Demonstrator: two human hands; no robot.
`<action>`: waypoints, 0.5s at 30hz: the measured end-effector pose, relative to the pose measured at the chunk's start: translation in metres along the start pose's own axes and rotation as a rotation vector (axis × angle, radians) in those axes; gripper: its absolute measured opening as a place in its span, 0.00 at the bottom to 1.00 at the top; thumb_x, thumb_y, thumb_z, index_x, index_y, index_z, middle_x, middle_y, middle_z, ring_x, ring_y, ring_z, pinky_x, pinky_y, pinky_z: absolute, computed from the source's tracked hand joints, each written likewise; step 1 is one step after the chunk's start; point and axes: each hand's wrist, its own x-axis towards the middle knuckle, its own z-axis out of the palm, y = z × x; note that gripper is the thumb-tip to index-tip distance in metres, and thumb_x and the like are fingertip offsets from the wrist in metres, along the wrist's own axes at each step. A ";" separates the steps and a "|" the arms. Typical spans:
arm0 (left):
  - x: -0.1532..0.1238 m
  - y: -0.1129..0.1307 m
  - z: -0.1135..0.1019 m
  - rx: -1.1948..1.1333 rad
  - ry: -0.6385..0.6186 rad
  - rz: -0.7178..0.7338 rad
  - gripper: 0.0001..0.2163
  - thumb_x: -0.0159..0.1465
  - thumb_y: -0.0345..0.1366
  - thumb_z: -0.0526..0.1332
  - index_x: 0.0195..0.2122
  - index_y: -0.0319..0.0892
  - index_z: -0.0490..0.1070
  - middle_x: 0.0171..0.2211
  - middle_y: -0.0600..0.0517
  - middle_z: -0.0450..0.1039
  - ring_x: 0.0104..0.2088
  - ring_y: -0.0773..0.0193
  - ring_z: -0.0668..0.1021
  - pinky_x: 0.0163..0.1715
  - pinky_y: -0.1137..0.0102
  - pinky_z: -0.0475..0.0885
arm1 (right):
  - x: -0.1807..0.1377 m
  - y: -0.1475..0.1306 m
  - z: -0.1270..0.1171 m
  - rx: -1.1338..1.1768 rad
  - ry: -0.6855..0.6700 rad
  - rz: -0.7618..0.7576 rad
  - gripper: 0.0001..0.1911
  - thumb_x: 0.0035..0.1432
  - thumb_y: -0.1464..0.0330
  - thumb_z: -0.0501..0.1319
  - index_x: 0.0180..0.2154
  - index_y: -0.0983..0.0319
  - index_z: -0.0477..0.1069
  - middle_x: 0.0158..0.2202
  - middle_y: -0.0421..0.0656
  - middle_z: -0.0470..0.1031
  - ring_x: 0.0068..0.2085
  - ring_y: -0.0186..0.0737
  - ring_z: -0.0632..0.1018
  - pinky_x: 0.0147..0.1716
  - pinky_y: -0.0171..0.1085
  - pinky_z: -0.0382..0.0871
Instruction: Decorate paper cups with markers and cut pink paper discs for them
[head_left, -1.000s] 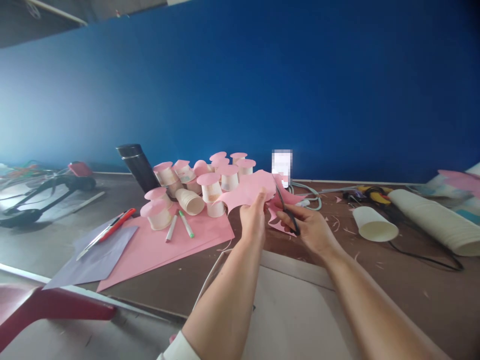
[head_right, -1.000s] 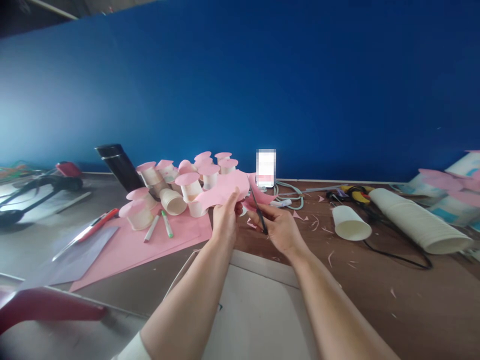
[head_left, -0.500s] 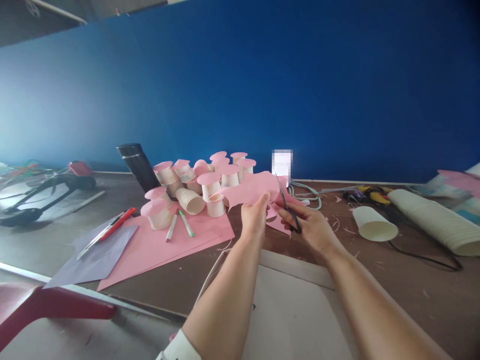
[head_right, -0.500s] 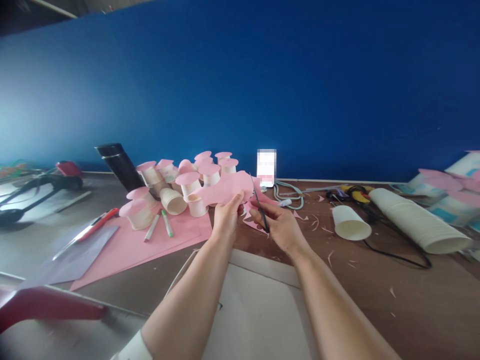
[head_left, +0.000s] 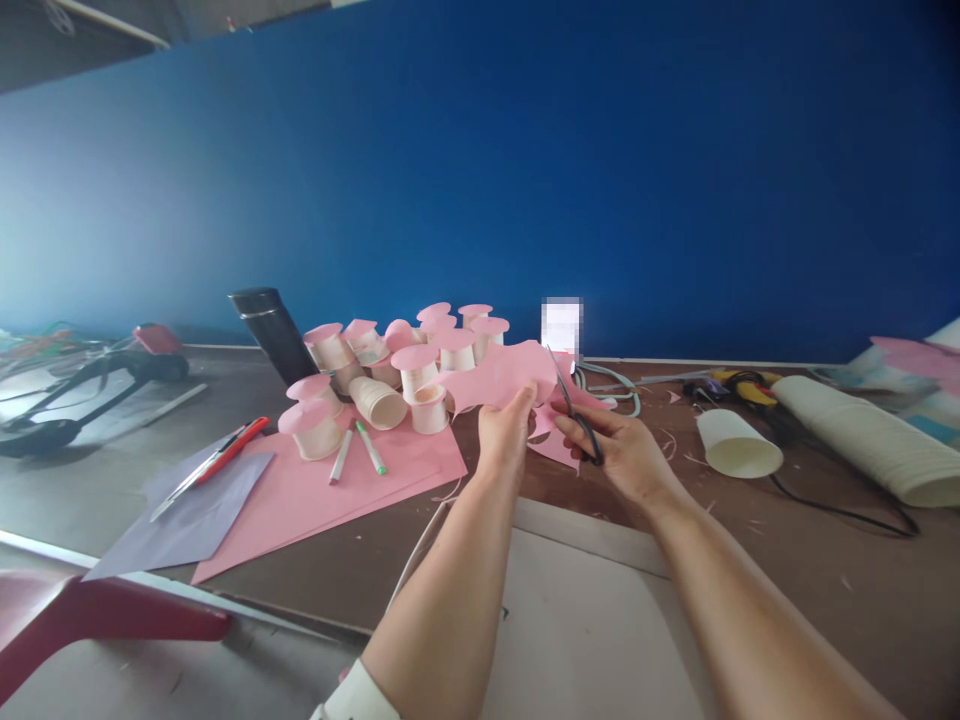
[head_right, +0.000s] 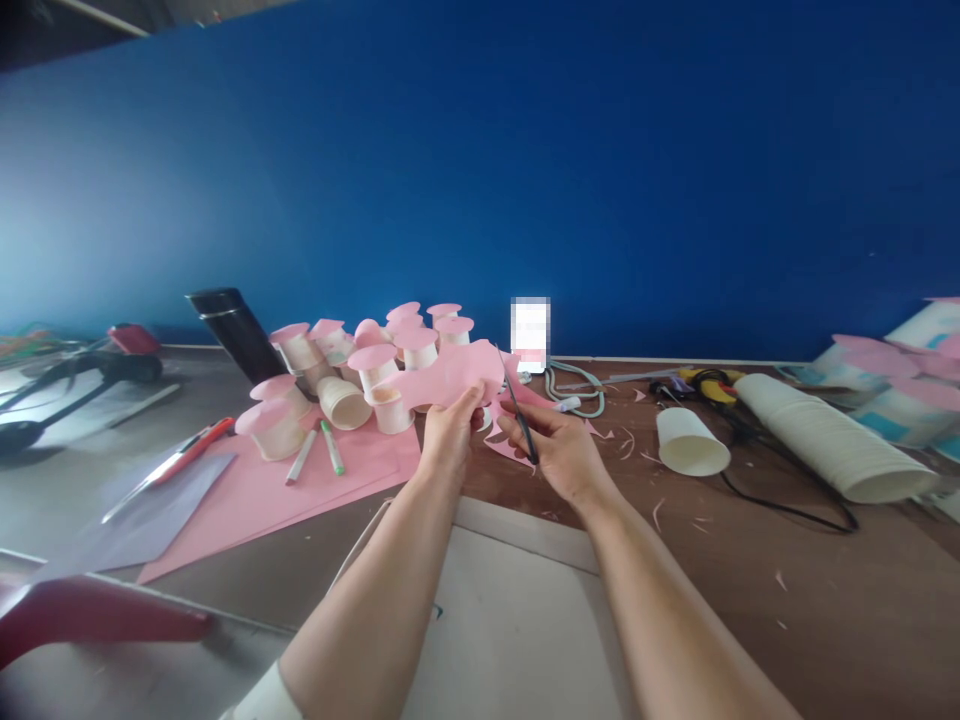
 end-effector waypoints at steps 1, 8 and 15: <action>0.000 0.000 0.000 0.013 -0.002 0.003 0.14 0.50 0.41 0.68 0.19 0.36 0.68 0.16 0.55 0.61 0.18 0.73 0.64 0.21 0.73 0.59 | 0.000 0.000 0.000 0.000 0.002 0.003 0.26 0.44 0.55 0.71 0.46 0.57 0.80 0.26 0.39 0.75 0.29 0.34 0.73 0.32 0.36 0.73; 0.002 -0.005 -0.002 -0.022 -0.028 0.047 0.14 0.50 0.42 0.68 0.20 0.37 0.68 0.16 0.56 0.60 0.18 0.74 0.63 0.21 0.73 0.58 | 0.002 0.004 -0.002 -0.002 0.001 0.002 0.26 0.45 0.55 0.71 0.47 0.56 0.79 0.27 0.39 0.76 0.29 0.34 0.74 0.31 0.37 0.73; 0.004 -0.007 -0.001 -0.046 -0.024 0.055 0.15 0.49 0.42 0.69 0.20 0.38 0.67 0.16 0.56 0.62 0.18 0.74 0.63 0.20 0.74 0.58 | 0.001 0.001 -0.002 0.017 0.002 0.004 0.26 0.44 0.56 0.72 0.47 0.56 0.79 0.27 0.38 0.75 0.27 0.32 0.72 0.30 0.36 0.72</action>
